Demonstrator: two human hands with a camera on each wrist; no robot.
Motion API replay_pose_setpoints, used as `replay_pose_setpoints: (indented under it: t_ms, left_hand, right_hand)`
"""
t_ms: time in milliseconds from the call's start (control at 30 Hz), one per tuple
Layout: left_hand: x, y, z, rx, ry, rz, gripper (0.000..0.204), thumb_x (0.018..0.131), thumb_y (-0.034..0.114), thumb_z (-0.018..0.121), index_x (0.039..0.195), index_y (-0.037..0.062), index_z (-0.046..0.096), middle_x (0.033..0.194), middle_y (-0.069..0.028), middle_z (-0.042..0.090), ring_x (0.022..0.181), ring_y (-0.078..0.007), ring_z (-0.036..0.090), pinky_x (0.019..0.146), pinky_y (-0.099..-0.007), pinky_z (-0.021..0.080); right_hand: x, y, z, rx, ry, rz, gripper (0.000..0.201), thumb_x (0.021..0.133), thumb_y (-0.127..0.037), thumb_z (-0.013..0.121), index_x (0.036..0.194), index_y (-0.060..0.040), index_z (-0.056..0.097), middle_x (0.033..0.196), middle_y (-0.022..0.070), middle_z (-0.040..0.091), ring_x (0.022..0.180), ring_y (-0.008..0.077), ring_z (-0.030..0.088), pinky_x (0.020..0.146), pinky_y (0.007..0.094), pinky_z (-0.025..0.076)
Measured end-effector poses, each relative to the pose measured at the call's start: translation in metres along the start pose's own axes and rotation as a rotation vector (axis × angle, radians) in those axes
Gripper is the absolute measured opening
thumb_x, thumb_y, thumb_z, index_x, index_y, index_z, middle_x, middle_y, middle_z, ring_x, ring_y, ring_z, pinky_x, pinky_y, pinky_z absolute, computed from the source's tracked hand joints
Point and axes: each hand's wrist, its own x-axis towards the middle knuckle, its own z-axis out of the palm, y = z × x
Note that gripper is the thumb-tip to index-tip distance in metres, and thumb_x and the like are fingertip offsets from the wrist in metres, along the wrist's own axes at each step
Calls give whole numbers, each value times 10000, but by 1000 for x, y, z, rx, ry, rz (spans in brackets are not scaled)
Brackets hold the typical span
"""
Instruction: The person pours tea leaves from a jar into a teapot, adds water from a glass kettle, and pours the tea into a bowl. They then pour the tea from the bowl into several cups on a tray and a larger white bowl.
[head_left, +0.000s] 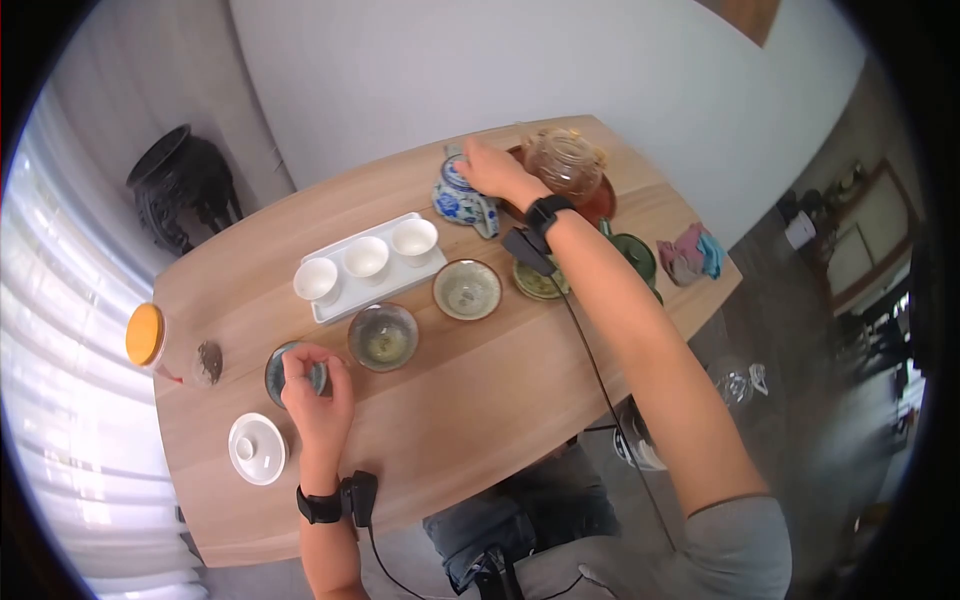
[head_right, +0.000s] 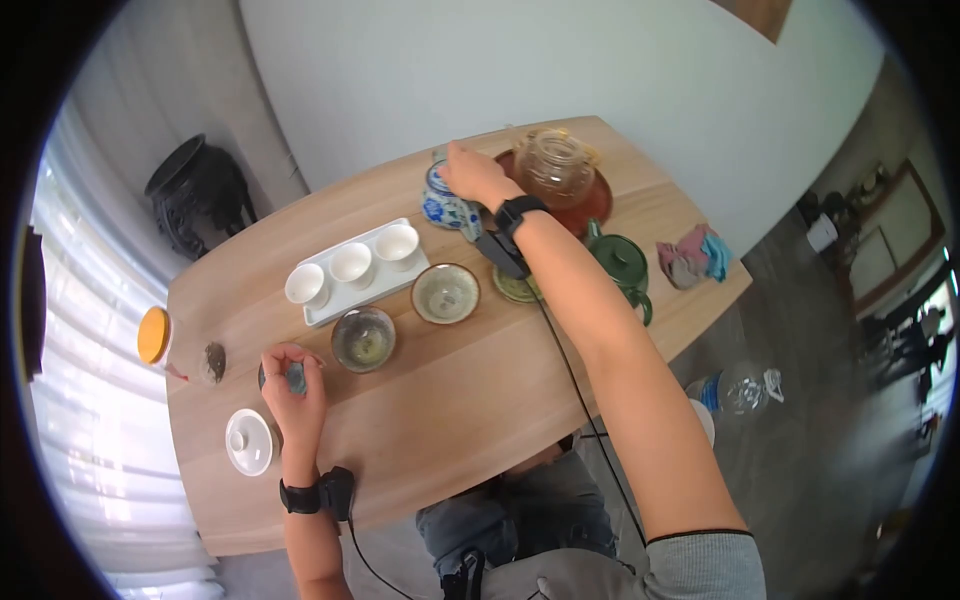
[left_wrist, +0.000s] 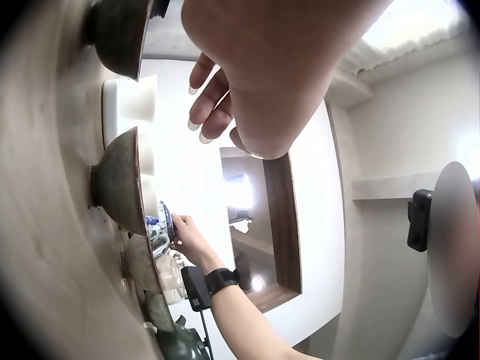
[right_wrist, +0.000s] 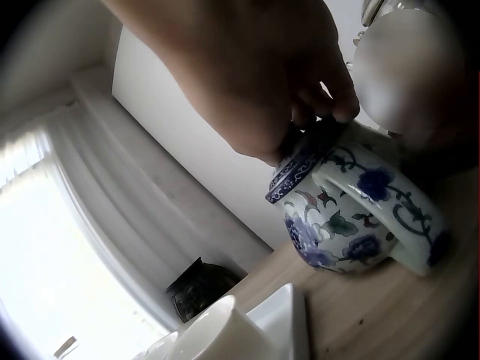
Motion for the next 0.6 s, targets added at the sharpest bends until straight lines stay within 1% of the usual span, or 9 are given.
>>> replay_pose_setpoints:
  t_ms: [100,167,200,267,333,400,467,533,600]
  left_hand:
    - [1,2,2,-28,29,-82,97,817,-17,564,869,-2,484,708,-91,575,666,-158,577,677,-267,454]
    - [2,-9,2,-56,26,-57,91,820,-21,557,867,-1,482,710,-87,576,669,-153,576,677,-264,452]
    - [3,-14,2,-76,52,-55,85,823,-24,550,864,0,480,713,-82,577,672,-149,575,677,-262,450]
    - [3,-16,0,-123,40,-74,74,830,-31,537,858,3,477,722,-74,573,679,-142,568,679,-258,447]
    - [2,-14,0,-145,43,-89,70,834,-30,531,860,5,477,729,-70,567,681,-136,559,678,-258,446]
    - [1,-3,1,-176,48,-105,64,831,-30,534,846,5,483,734,-68,560,690,-139,553,683,-262,442]
    - [-1,-1,0,-57,11,-53,59,824,-25,544,825,5,492,736,-66,559,695,-146,548,691,-265,436]
    - [-2,-1,2,-39,-35,-30,48,842,-28,524,855,10,497,787,-52,555,726,-112,531,698,-238,425]
    - [-4,1,3,11,-65,4,39,840,-29,528,853,5,513,794,-52,560,751,-117,533,724,-243,424]
  right_hand:
    - [-8,9,-27,21,-87,13,487,901,-339,538,1192,41,448,1093,253,577,931,357,602,787,421,483]
    - [-31,-10,-80,237,-439,266,563,911,-352,545,1305,16,385,1108,181,591,979,275,589,831,356,477]
    - [-46,-5,-93,232,-432,283,563,911,-352,545,1305,16,385,1108,181,591,979,275,589,831,356,477]
    - [-88,18,-125,349,-240,16,531,920,-330,547,1313,-12,383,1069,109,601,947,210,573,801,325,483]
    - [-144,18,-166,513,-146,268,469,922,-306,557,1281,-34,426,1029,62,592,930,179,559,807,311,474]
    - [-200,39,-174,498,120,196,380,903,-287,582,1179,-39,500,948,66,595,884,138,559,790,289,463]
    - [-255,74,-161,365,182,365,303,911,-279,582,1074,-25,548,934,48,594,871,132,552,788,282,459]
    - [-301,80,-139,433,278,347,281,922,-278,571,1025,-17,570,942,54,601,869,124,555,781,283,460]
    - [-321,59,-128,537,195,613,321,940,-319,539,992,-3,568,920,53,609,871,124,562,770,281,457]
